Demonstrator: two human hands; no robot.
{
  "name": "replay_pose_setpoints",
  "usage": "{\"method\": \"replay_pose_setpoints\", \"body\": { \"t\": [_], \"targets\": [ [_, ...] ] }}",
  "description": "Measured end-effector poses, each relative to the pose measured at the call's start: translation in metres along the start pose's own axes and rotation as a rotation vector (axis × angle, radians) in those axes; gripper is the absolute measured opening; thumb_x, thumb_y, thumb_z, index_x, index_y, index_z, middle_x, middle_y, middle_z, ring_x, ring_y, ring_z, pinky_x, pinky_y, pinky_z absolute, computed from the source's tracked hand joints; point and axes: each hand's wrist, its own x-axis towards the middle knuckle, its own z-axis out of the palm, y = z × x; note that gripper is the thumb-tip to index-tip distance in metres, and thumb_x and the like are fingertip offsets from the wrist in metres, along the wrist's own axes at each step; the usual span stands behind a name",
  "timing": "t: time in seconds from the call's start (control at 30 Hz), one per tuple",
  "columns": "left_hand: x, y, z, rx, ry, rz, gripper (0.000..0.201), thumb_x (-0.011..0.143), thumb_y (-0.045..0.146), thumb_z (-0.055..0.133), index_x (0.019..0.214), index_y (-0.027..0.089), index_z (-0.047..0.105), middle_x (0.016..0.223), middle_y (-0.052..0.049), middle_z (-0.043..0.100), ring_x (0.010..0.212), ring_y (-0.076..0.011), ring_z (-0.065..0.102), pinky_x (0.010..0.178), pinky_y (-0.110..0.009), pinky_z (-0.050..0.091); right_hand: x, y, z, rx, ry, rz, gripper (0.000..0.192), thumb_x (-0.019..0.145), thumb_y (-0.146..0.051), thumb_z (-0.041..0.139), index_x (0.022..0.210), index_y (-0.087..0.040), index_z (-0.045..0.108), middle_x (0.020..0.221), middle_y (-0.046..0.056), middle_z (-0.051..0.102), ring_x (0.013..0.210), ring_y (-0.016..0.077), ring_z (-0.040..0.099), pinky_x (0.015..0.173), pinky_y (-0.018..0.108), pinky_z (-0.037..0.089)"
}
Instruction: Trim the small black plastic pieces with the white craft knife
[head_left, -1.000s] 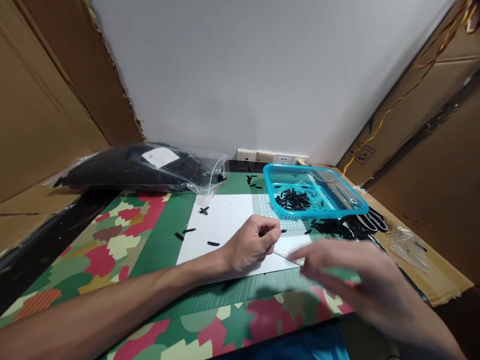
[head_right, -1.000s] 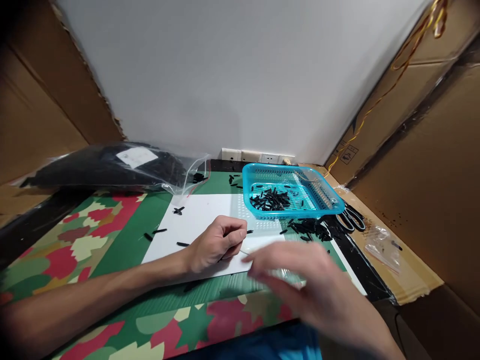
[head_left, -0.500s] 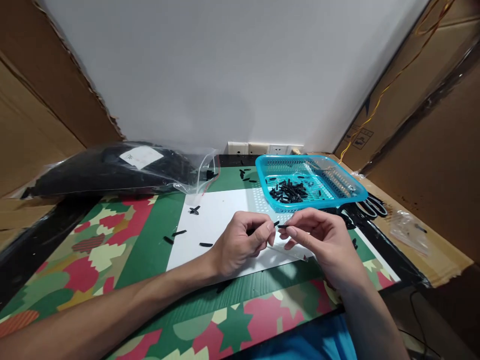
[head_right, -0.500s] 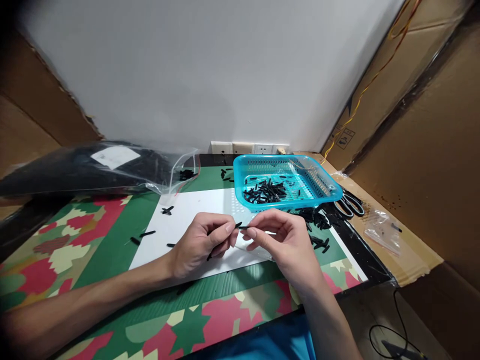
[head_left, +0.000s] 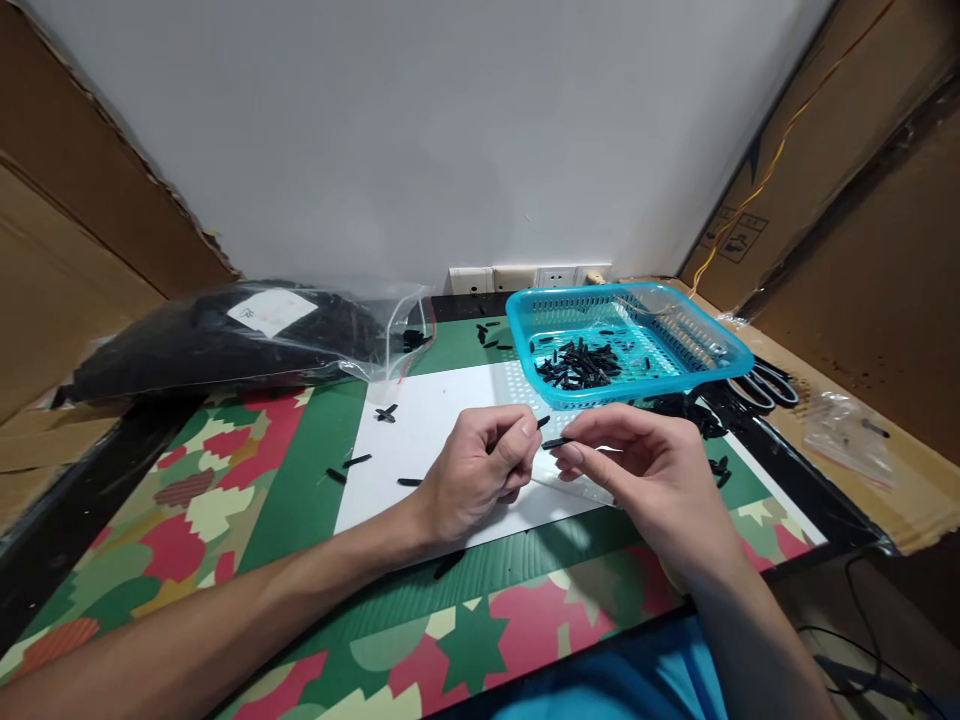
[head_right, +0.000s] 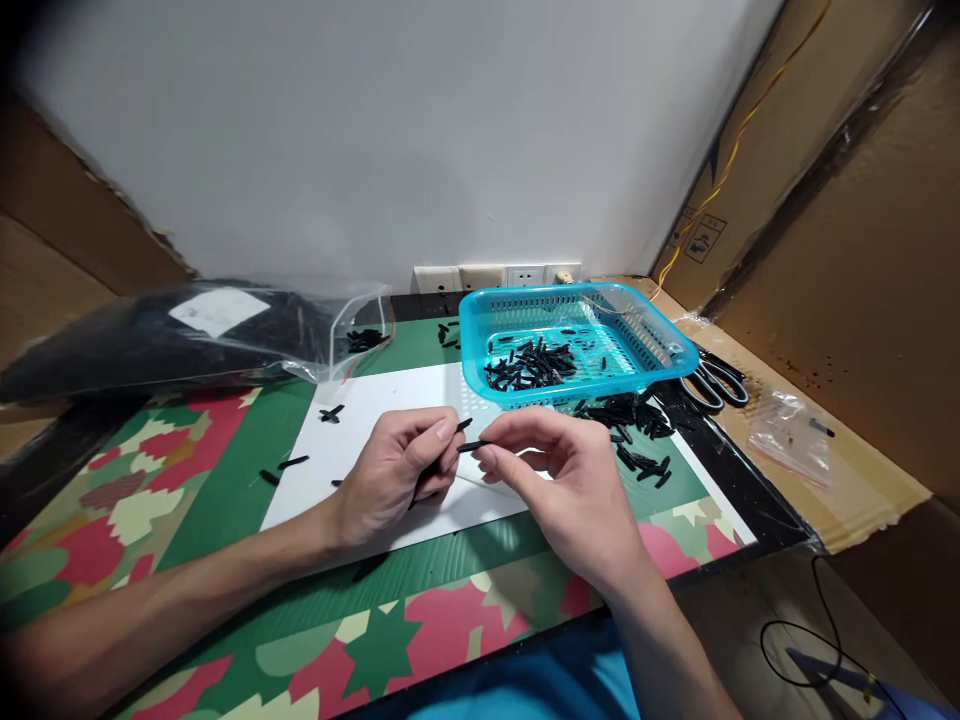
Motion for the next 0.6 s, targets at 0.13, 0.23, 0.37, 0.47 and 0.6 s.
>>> {"method": "replay_pose_setpoints", "body": {
  "t": [0.13, 0.23, 0.37, 0.47, 0.6],
  "targets": [
    [-0.0032, 0.0021, 0.0024, 0.103, 0.009, 0.029, 0.053, 0.103, 0.061, 0.059, 0.071, 0.019, 0.052, 0.054, 0.006, 0.046, 0.045, -0.0067, 0.036, 0.046, -0.021, 0.029, -0.0005, -0.0012, 0.0009, -0.045, 0.038, 0.0, 0.022, 0.088, -0.041, 0.088, 0.088, -0.019, 0.084, 0.077, 0.005, 0.081, 0.07, 0.02, 0.076, 0.066, 0.03, 0.065],
    [-0.0059, 0.0026, 0.0035, 0.154, -0.003, 0.058, 0.054, 0.105, 0.061, 0.055, 0.073, 0.019, 0.052, 0.059, 0.005, 0.049, 0.049, -0.0074, 0.04, 0.048, -0.022, 0.03, -0.0006, -0.0005, 0.0016, -0.054, 0.047, -0.01, 0.017, 0.09, -0.036, 0.086, 0.086, -0.019, 0.084, 0.075, 0.004, 0.08, 0.068, 0.0188, 0.076, 0.066, 0.029, 0.064],
    [-0.0083, 0.0004, 0.0027, 0.177, -0.028, 0.071, 0.048, 0.108, 0.058, 0.054, 0.079, 0.019, 0.052, 0.064, 0.005, 0.049, 0.054, -0.0085, 0.043, 0.051, -0.023, 0.032, -0.0012, 0.0009, 0.0018, -0.019, 0.056, -0.006, 0.014, 0.09, -0.033, 0.086, 0.086, -0.019, 0.085, 0.076, 0.004, 0.081, 0.068, 0.0189, 0.077, 0.067, 0.028, 0.065],
    [-0.0088, -0.0014, 0.0027, 0.161, -0.032, 0.062, 0.047, 0.107, 0.058, 0.054, 0.08, 0.02, 0.049, 0.066, 0.006, 0.046, 0.054, -0.0086, 0.044, 0.051, -0.023, 0.032, -0.0016, 0.0006, 0.0021, -0.007, 0.058, 0.002, 0.015, 0.089, -0.034, 0.087, 0.086, -0.019, 0.086, 0.077, 0.005, 0.082, 0.068, 0.0202, 0.079, 0.068, 0.031, 0.068],
    [-0.0085, -0.0023, 0.004, 0.153, -0.002, 0.038, 0.052, 0.105, 0.063, 0.053, 0.077, 0.021, 0.045, 0.064, 0.006, 0.044, 0.051, -0.0082, 0.041, 0.049, -0.024, 0.028, -0.0013, -0.0018, 0.0041, 0.051, 0.021, 0.027, 0.02, 0.086, -0.038, 0.09, 0.086, -0.019, 0.086, 0.077, 0.005, 0.083, 0.069, 0.0225, 0.081, 0.069, 0.034, 0.071]
  ]
}}
